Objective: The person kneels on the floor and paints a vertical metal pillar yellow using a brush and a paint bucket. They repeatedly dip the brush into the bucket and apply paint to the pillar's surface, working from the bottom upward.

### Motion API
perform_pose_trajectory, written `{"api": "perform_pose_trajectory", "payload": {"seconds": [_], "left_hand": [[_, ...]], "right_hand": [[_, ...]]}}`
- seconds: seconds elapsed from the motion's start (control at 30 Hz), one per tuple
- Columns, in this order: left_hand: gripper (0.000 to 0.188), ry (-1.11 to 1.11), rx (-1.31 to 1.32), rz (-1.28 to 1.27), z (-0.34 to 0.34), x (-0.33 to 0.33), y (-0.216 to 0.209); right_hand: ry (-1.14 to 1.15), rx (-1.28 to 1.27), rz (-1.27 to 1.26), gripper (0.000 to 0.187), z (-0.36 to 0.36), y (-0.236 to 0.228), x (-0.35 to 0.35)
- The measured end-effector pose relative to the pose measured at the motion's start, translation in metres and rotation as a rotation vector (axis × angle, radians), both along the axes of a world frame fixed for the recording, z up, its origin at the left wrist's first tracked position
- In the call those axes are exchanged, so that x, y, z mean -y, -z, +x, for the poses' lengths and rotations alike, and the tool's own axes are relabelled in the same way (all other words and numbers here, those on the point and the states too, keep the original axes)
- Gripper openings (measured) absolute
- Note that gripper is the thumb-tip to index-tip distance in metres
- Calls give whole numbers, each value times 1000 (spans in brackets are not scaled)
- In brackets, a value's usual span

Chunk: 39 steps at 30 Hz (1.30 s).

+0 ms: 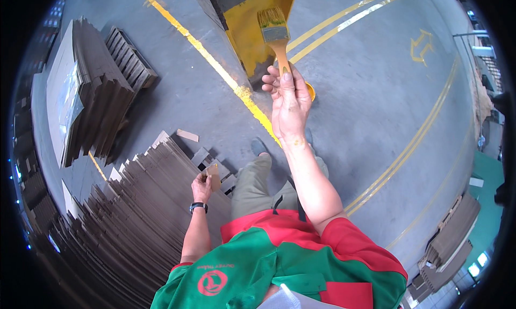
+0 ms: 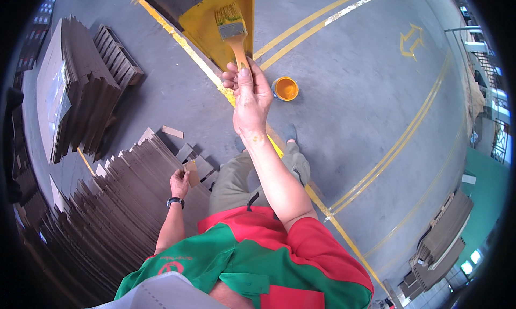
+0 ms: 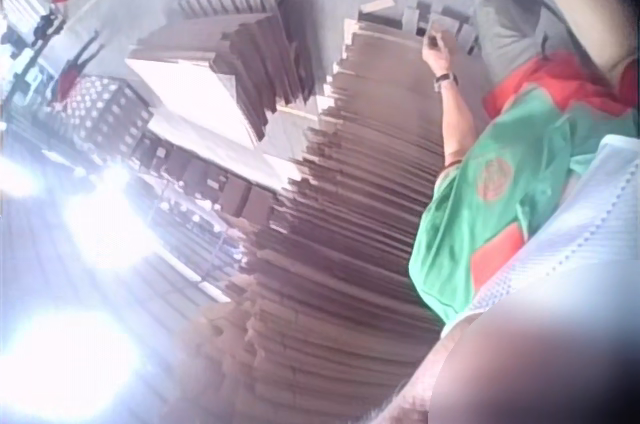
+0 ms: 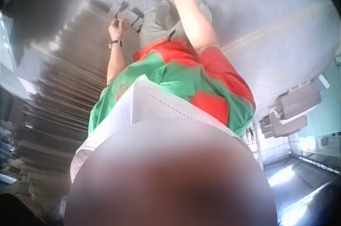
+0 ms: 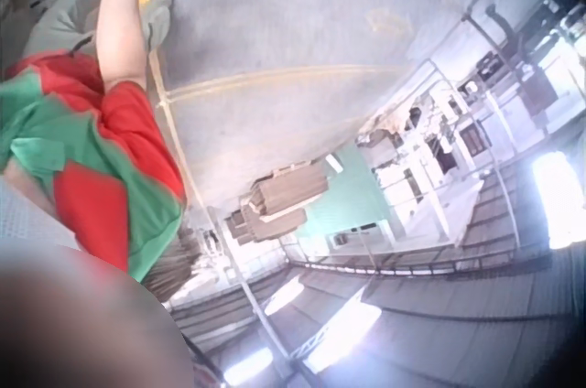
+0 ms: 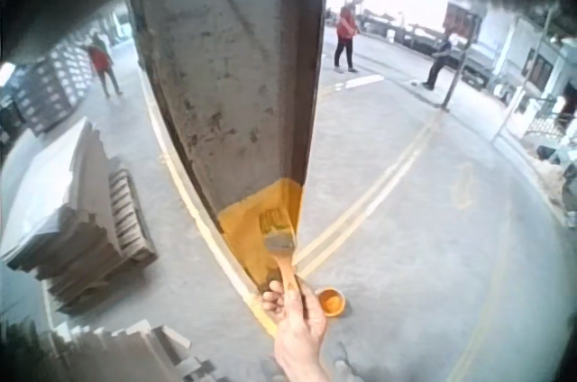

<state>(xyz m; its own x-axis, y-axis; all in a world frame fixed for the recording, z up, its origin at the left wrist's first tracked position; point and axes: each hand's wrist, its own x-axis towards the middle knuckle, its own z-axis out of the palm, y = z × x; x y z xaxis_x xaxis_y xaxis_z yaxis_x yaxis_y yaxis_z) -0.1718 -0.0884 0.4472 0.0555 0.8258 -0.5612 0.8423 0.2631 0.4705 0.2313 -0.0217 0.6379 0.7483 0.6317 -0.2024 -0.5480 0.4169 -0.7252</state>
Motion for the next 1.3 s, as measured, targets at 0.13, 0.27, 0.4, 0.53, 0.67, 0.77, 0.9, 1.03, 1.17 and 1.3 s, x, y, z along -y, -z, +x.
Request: {"api": "perform_pose_trajectory", "payload": {"seconds": [0.13, 0.27, 0.4, 0.53, 0.67, 0.77, 0.9, 1.03, 1.17, 1.3], "left_hand": [[26, -33, 35, -3, -7, 0, 0], [26, -19, -40, -7, -26, 9, 0], [26, -36, -13, -2, -49, 22, 9], [24, -142, 127, 46, -61, 27, 16], [21, -427, 392, 115, -53, 13, 3], [17, -633, 663, 124, -39, -8, -18], [18, -768, 945, -56, -5, -40, -29], [18, -742, 950, -280, 30, -80, -18], [18, -622, 864, -347, 45, -108, -16], [15, -533, 812, -348, 61, -142, -19]], "right_hand": [[-59, 58, -1, 35, -2, 1, 5], [-47, 91, 15, 34, -4, -2, 2], [-112, 80, -18, 27, -9, -5, 2], [-16, 262, -178, 24, 0, -1, 4], [94, 456, -310, 26, 15, 13, 1], [-6, 308, -113, 24, 17, 33, -11], [-73, 230, -141, 19, 23, 77, -37], [1, 586, -604, 25, 46, 117, -33], [-189, 681, -885, 30, 58, 114, -17], [-196, 771, -861, 28, 54, 68, -35]]}}
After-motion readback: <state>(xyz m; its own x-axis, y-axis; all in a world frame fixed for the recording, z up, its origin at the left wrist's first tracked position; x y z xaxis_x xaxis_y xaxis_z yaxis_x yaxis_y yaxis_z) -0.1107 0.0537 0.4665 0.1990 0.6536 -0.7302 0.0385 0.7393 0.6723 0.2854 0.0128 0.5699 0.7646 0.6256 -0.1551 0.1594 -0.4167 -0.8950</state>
